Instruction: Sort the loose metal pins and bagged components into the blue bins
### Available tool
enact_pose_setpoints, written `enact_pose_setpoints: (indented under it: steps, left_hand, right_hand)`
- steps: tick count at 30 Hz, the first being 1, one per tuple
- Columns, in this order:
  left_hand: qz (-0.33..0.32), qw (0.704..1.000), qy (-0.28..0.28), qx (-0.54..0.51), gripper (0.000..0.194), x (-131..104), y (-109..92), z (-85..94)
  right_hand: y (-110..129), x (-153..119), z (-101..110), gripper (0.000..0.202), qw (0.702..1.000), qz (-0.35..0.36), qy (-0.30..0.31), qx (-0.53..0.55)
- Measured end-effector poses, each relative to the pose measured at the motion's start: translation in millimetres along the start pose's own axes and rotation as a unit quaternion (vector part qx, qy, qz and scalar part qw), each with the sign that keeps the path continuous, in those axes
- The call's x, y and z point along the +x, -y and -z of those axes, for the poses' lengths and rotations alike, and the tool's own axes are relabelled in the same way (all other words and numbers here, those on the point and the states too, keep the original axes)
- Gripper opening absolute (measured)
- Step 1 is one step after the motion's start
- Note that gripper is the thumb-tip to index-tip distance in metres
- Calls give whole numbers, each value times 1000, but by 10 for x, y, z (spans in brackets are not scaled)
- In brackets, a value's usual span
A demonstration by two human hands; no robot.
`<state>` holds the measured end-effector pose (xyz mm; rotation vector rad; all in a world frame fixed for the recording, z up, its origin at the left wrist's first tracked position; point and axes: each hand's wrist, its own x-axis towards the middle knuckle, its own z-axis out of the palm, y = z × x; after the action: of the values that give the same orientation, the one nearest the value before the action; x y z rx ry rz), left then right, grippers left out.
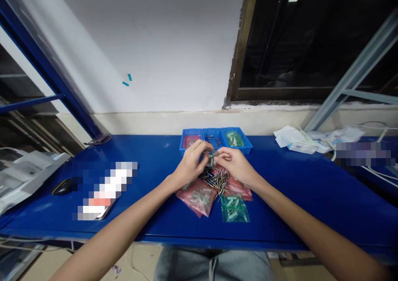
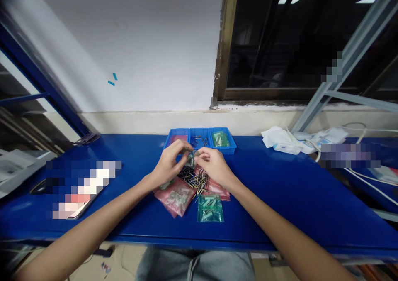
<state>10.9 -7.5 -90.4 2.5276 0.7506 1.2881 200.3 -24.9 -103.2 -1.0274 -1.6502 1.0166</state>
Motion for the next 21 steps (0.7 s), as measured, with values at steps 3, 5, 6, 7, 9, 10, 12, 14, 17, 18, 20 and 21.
enact_pose_setpoints:
  steps: [3, 5, 6, 7, 9, 10, 12, 14, 17, 18, 20, 21]
  left_hand:
    - [-32, 998, 46, 38, 35, -10, 39, 41]
    - [-45, 994, 77, 65, 49, -20, 81, 51]
    - [-50, 992, 88, 77, 55, -25, 104, 50]
    - [-55, 990, 97, 86, 61, -30, 126, 45]
    - [-66, 986, 111, 101, 69, -40, 166, 30]
    - [-71, 985, 115, 108, 72, -43, 183, 21]
    - [-76, 983, 117, 120, 74, -47, 205, 9]
    - [-74, 982, 116, 128, 72, -47, 212, 9]
    - [-69, 982, 115, 132, 67, -41, 196, 28]
    - [-68, 982, 115, 133, 65, -39, 187, 35]
    - [-67, 982, 112, 135, 61, -35, 173, 44]
    - [-67, 983, 110, 134, 59, -35, 169, 46]
  right_hand:
    - [5, 18, 35, 8, 999, 4, -38, -4]
    - [11, 29, 59, 9, 998, 3, -60, 6]
    - [14, 34, 67, 11, 998, 1, -65, 14]
    - [19, 37, 74, 12, 997, -2, -68, 23]
    - [28, 38, 79, 13, 997, -7, -67, 42]
    - [31, 37, 78, 14, 997, -8, -66, 49]
    - [28, 32, 75, 14, 996, -9, -66, 58]
    - [12, 29, 72, 15, 996, -11, -68, 62]
    - [-22, 33, 73, 17, 996, -13, -67, 65]
    - [-31, 36, 76, 17, 995, -13, -68, 66]
    - [-37, 42, 81, 21, 995, -10, -73, 62]
    - [-35, 44, 84, 24, 995, -7, -78, 58]
